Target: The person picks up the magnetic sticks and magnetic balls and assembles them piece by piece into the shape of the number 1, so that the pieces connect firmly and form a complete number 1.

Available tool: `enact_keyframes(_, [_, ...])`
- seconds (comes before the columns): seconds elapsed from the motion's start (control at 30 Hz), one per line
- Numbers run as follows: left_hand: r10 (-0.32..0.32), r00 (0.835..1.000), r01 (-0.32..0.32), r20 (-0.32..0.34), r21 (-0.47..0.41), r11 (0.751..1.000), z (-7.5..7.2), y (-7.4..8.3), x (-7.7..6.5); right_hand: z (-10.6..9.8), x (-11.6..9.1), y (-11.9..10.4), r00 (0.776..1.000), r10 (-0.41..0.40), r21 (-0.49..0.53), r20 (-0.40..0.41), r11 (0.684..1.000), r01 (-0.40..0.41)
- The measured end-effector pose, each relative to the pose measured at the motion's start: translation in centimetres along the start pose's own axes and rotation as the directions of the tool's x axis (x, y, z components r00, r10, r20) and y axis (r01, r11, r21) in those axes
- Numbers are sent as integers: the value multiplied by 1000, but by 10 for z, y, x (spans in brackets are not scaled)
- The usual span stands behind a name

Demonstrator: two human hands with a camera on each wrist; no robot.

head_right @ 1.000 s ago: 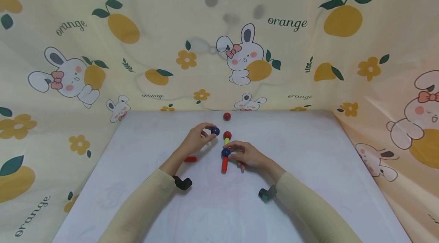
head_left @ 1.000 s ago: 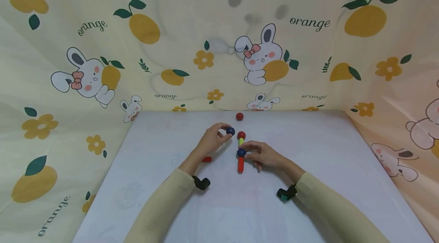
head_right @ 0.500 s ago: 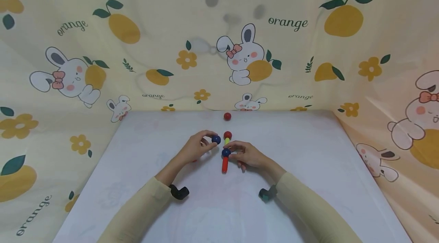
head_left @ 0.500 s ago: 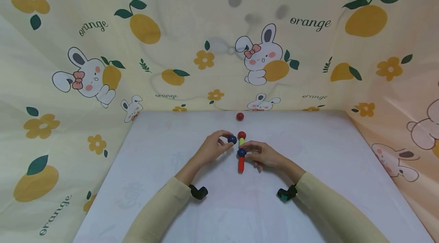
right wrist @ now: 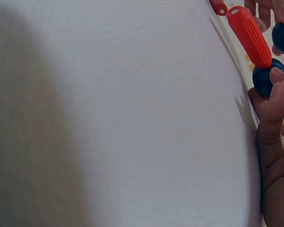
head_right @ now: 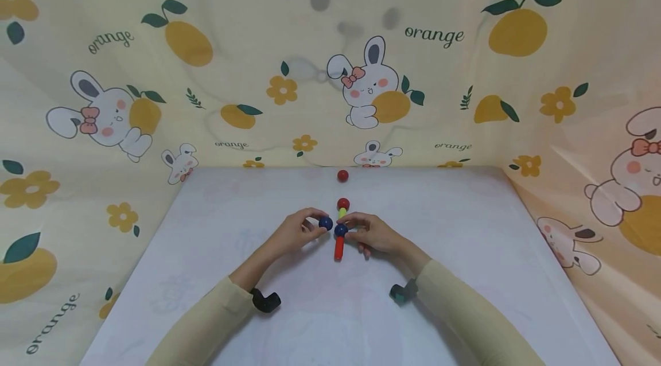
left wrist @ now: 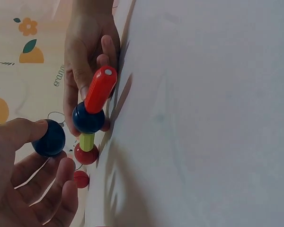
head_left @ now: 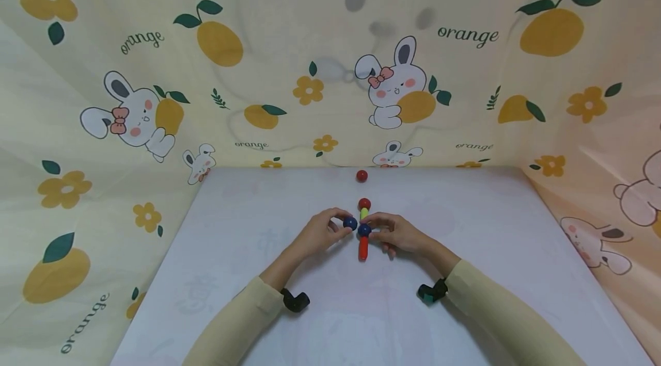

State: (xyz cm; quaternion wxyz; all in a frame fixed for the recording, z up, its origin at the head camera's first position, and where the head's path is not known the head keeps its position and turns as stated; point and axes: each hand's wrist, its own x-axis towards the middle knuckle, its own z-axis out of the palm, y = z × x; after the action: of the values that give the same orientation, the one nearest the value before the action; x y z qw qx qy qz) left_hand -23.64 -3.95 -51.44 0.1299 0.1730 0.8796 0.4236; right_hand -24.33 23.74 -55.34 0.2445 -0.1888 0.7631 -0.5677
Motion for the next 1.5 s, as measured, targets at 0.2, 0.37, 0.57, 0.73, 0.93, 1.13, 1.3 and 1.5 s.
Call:
enact_keyframes(0.2, [-1, 1000, 1, 16, 10, 1000, 3, -2, -7, 0, 0, 2, 1000, -14, -3, 4, 1000, 14])
enact_keyframes(0.37, [22, 999, -22, 29, 8, 1000, 3, -3, -14, 0, 0, 2, 1000, -12, 6, -1, 1000, 12])
enact_keyframes(0.57, [37, 998, -37, 49, 1, 999, 6, -6, -23, 1, 0, 1, 1000, -3, 16, -8, 1000, 4])
enact_keyframes(0.73, [45, 997, -46, 64, 4, 999, 6, -12, -27, 1, 0, 1, 1000, 17, 21, -7, 1000, -17])
enact_keyframes(0.93, [49, 995, -51, 82, 14, 999, 7, -18, -33, 1, 1, 2, 1000, 21, 4, -8, 1000, -21])
enact_keyframes(1.13, [-6, 993, 3, 121, 20, 1000, 10, -21, -37, 0, 1, 2, 1000, 24, 11, -7, 1000, -24])
enact_keyframes(1.3, [-33, 989, 32, 142, 5, 999, 13, -20, -41, 0, 1, 3, 1000, 24, 22, -10, 999, -24])
enact_keyframes(1.5, [-35, 988, 33, 149, 13, 999, 15, -20, -43, 1, 1, 2, 1000, 25, 7, -15, 1000, -24])
